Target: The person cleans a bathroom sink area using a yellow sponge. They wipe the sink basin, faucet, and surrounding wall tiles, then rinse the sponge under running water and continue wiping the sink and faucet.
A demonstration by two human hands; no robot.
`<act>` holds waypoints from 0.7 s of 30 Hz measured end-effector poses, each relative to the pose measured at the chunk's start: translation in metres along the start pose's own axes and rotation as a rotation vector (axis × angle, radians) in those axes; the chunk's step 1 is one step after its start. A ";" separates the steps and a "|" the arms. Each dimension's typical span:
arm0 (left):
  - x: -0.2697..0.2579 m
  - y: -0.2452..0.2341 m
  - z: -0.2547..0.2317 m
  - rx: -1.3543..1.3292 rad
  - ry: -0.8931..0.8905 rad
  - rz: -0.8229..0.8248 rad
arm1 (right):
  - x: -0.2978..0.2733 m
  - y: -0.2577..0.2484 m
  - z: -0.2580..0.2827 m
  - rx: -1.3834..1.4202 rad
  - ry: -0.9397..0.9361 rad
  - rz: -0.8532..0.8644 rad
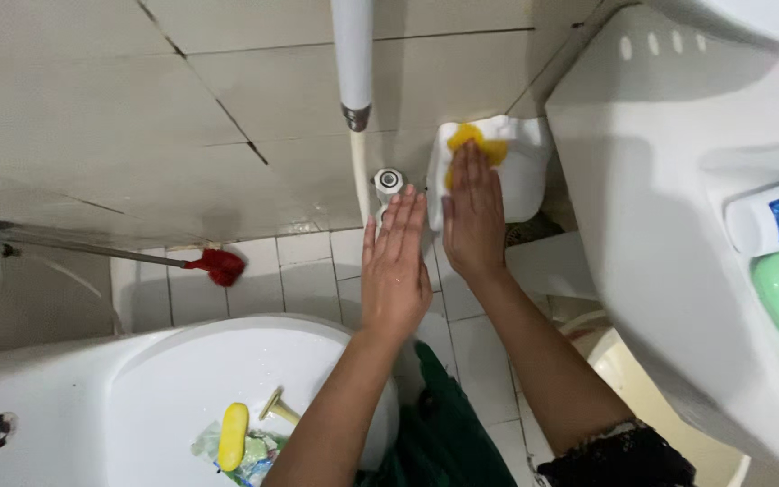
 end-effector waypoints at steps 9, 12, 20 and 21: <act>0.012 0.010 -0.003 0.023 -0.007 0.047 | 0.028 -0.016 0.012 -0.198 -0.103 -0.312; 0.016 0.011 0.001 0.023 -0.011 0.021 | 0.031 -0.002 0.009 0.080 -0.150 -0.180; 0.043 0.034 -0.006 0.096 -0.048 0.089 | 0.010 -0.016 0.002 -0.090 -0.470 -0.116; 0.046 0.039 -0.007 0.099 -0.059 0.110 | 0.010 -0.015 -0.001 -0.115 -0.457 -0.113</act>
Point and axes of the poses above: each hand's wrist, its own x-axis towards the middle knuckle, its own y-axis out of the palm, z = x × y, the point moved 9 cm from there along x, towards the middle knuckle, and after that the axes turned 1 degree about -y, right-handed, at the moved point
